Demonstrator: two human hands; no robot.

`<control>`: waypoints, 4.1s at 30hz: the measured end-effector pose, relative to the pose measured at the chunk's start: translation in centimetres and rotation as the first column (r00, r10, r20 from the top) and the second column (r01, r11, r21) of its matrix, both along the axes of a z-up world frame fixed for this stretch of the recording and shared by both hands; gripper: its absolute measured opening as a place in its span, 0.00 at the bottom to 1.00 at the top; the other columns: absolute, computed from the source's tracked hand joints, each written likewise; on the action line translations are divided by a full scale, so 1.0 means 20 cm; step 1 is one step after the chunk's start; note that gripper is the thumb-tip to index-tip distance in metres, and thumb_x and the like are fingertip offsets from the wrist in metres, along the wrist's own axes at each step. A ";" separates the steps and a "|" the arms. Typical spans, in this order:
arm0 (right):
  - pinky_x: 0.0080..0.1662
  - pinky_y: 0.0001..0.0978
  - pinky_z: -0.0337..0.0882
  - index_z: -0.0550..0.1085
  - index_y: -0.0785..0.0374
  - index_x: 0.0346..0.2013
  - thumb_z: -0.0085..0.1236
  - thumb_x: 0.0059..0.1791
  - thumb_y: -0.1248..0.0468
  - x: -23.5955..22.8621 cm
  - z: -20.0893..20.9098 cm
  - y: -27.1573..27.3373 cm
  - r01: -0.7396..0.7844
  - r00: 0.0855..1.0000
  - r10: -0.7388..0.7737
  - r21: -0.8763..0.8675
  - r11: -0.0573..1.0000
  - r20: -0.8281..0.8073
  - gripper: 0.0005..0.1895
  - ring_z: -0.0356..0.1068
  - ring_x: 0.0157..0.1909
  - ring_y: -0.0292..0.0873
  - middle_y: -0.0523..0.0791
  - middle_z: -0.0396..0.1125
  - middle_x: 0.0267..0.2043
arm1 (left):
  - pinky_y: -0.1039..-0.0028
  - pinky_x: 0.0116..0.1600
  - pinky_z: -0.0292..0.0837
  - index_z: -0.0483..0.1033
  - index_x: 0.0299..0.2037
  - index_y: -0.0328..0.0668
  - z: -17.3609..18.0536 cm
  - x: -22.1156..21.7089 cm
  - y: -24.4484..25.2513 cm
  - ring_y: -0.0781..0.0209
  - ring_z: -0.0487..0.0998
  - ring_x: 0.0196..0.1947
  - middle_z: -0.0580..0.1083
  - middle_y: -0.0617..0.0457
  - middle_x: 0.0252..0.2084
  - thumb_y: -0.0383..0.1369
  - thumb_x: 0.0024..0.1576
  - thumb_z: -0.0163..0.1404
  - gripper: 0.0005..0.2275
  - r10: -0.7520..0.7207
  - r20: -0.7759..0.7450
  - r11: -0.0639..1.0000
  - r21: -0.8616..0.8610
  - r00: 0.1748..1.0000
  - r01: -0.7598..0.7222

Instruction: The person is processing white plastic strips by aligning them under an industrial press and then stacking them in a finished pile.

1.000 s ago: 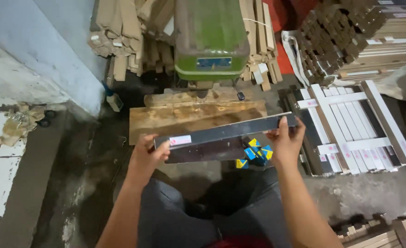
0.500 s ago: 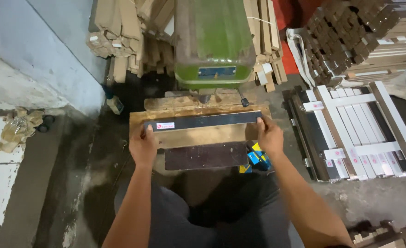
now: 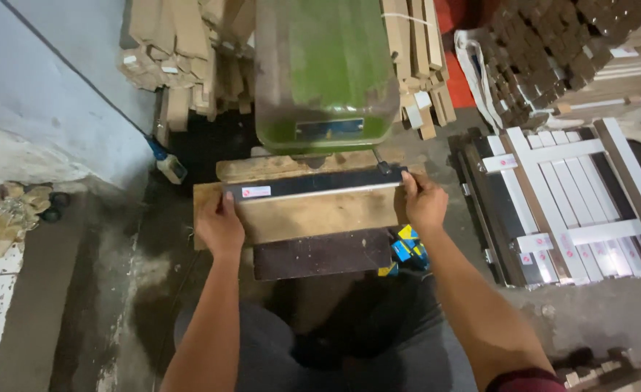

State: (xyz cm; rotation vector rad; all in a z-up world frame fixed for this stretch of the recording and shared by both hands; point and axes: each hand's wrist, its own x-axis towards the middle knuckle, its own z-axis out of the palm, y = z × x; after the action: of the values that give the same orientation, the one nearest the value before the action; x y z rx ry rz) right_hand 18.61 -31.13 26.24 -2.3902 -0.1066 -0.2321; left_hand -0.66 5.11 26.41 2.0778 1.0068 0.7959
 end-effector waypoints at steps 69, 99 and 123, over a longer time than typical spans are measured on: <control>0.44 0.51 0.72 0.78 0.73 0.49 0.51 0.60 0.59 -0.04 0.24 0.01 -0.148 0.985 0.119 0.253 0.956 0.126 0.17 0.73 0.44 0.65 0.62 0.70 0.39 | 0.54 0.52 0.72 0.73 0.56 0.38 -0.20 0.19 -0.04 0.40 0.76 0.52 0.69 0.42 0.57 0.36 0.59 0.63 0.19 -0.077 0.157 0.817 0.577 0.985 -0.028; 0.52 0.36 0.74 0.76 0.62 0.52 0.44 0.56 0.55 0.52 0.76 0.60 -0.345 0.889 0.439 0.437 0.831 -0.133 0.19 0.75 0.50 0.45 0.47 0.74 0.48 | 0.65 0.56 0.63 0.81 0.47 0.55 -0.20 0.41 -0.21 0.60 0.75 0.47 0.78 0.60 0.43 0.39 0.66 0.48 0.08 -0.433 -0.147 0.534 0.753 0.890 0.384; 0.58 0.40 0.68 0.70 0.70 0.57 0.43 0.59 0.68 -0.30 0.84 0.20 -0.589 0.740 0.471 0.123 0.799 0.480 0.14 0.61 0.63 0.55 0.51 0.65 0.55 | 0.66 0.56 0.60 0.75 0.48 0.55 -0.03 0.35 -0.27 0.60 0.71 0.51 0.72 0.59 0.46 0.42 0.64 0.51 0.08 -0.347 -0.163 0.445 0.838 0.923 0.316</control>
State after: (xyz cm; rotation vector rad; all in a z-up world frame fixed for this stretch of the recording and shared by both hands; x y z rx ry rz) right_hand 12.61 -27.22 42.96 -1.8975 -0.9074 -0.4586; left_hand 6.30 -0.35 25.77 2.9464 0.0576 1.2711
